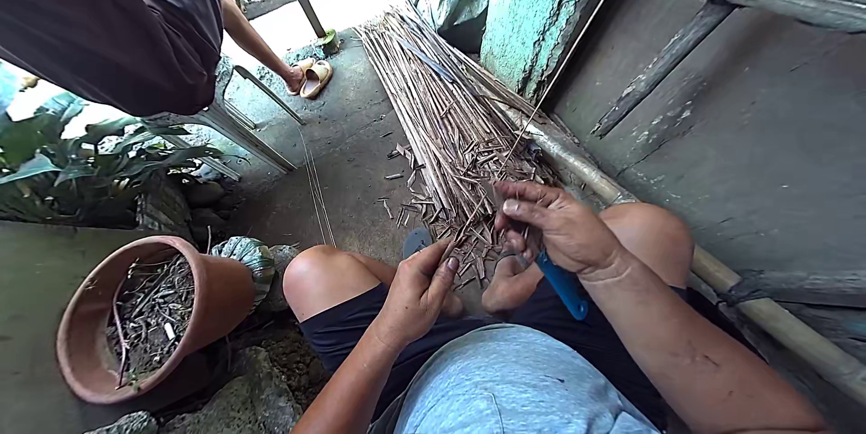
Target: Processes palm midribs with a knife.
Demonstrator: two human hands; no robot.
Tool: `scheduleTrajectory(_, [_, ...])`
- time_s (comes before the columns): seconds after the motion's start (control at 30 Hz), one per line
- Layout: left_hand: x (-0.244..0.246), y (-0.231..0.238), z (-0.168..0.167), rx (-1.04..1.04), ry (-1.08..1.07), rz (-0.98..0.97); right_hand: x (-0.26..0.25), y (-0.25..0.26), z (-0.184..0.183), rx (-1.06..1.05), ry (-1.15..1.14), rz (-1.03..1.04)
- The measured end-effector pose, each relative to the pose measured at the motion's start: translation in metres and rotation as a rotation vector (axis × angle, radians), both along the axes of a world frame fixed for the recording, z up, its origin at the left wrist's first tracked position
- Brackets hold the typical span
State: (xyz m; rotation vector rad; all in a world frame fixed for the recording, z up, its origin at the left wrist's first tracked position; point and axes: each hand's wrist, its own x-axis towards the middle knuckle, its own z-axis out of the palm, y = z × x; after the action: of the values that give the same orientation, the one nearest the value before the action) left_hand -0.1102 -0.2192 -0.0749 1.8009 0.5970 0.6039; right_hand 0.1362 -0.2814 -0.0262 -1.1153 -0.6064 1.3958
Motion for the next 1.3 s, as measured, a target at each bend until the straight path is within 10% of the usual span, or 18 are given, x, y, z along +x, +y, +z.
scheduleTrajectory(1.3, [-0.016, -0.001, -0.007, -0.262, -0.042, -0.061, 0.028, 0.009, 0.006, 0.036, -0.083, -0.061])
